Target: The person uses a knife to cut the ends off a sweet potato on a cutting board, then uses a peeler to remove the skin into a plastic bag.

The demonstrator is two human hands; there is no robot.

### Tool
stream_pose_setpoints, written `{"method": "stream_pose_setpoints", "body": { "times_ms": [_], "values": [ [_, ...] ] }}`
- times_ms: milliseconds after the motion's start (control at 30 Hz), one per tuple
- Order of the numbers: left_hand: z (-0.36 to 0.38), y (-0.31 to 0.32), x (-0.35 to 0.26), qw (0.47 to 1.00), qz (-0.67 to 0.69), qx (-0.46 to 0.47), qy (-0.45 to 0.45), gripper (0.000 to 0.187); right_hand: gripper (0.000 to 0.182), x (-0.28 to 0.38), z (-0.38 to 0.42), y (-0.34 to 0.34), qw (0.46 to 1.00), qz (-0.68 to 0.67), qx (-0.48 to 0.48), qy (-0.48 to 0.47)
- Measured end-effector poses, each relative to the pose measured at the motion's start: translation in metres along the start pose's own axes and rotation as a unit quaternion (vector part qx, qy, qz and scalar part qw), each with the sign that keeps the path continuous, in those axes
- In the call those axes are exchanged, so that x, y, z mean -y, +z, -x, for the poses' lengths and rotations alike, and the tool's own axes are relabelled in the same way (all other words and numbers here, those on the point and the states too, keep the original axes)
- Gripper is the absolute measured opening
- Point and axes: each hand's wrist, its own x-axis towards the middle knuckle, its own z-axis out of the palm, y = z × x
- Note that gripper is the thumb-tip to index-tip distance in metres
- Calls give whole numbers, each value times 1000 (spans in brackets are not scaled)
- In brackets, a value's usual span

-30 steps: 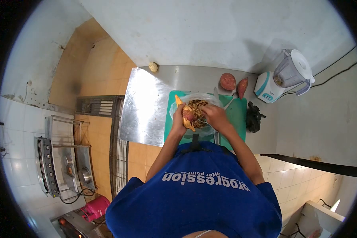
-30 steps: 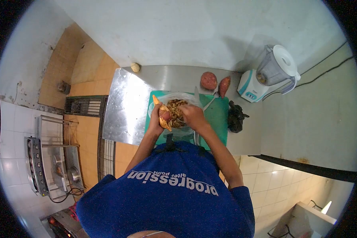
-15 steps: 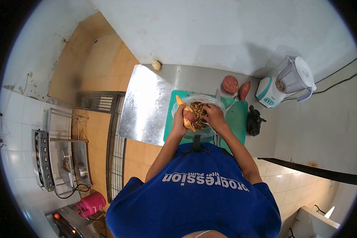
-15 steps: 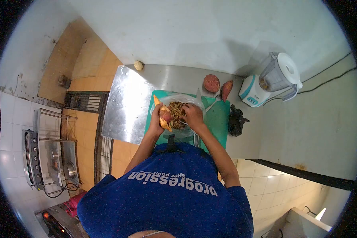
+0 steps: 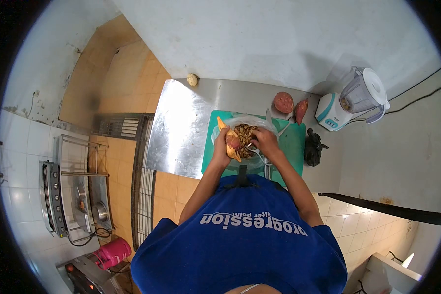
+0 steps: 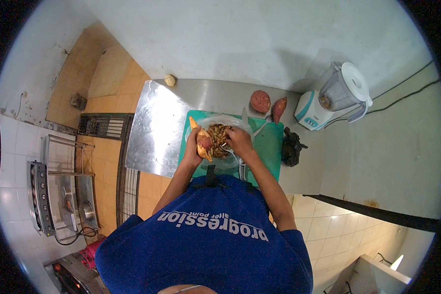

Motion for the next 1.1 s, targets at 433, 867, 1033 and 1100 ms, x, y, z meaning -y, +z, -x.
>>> {"method": "stream_pose_setpoints", "body": {
  "times_ms": [433, 867, 1033, 1100],
  "values": [
    [0, -1, -1, 1000, 9, -9, 6, 38, 26, -11, 2, -2, 1000, -30, -2, -1],
    [10, 18, -4, 999, 1, -40, 5, 28, 17, -2, -7, -15, 971, -216, -88, 59],
    [-4, -7, 2, 999, -20, 38, -4, 29, 20, 7, -9, -18, 955, -263, -123, 55],
    [-7, -13, 4, 999, -16, 42, -13, 29, 22, 3, -6, -19, 971, -213, -97, 52]
  ]
}}
